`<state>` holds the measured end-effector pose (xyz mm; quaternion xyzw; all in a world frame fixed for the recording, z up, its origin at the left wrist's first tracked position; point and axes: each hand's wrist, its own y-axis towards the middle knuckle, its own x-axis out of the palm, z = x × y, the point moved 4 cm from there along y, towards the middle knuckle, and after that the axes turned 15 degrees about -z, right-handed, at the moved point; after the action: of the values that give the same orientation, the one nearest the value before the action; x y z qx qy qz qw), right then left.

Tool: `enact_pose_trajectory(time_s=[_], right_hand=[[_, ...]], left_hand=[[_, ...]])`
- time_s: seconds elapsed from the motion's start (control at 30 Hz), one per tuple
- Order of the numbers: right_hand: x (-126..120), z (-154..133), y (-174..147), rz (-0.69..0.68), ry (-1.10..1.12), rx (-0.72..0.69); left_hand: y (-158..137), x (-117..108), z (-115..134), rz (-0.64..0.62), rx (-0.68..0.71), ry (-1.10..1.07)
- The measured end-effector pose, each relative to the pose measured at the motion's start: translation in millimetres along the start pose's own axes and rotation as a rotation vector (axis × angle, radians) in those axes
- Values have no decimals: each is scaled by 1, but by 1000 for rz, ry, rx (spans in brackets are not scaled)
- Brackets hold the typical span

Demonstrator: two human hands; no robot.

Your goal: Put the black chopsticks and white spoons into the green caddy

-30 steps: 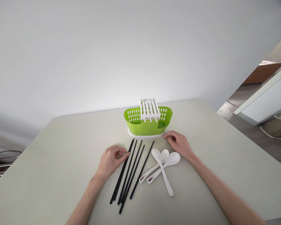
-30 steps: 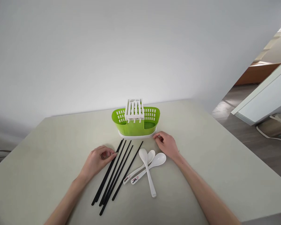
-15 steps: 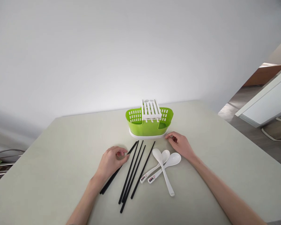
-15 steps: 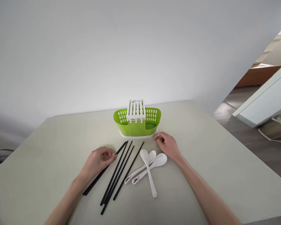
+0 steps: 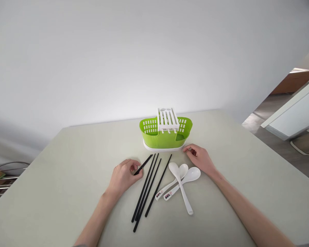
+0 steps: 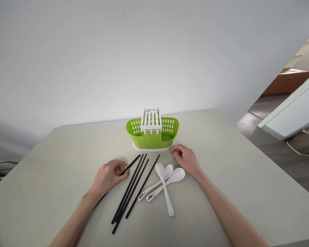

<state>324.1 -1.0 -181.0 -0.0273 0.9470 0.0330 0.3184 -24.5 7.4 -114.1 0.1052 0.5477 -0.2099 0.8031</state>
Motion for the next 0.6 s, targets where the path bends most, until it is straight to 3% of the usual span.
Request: enact_pose_trajectory(time_s=[0.17,0.4,0.6], right_hand=[[0,1,1,-3,-10,-5],[0,1,1,-3,-4,1],[0,1,0,5,-19,-8]], left_hand=[[0,1,0,23,-22,75],[2,4,-6,-8,34,-39],[1,-3,-3,40,48,-163]])
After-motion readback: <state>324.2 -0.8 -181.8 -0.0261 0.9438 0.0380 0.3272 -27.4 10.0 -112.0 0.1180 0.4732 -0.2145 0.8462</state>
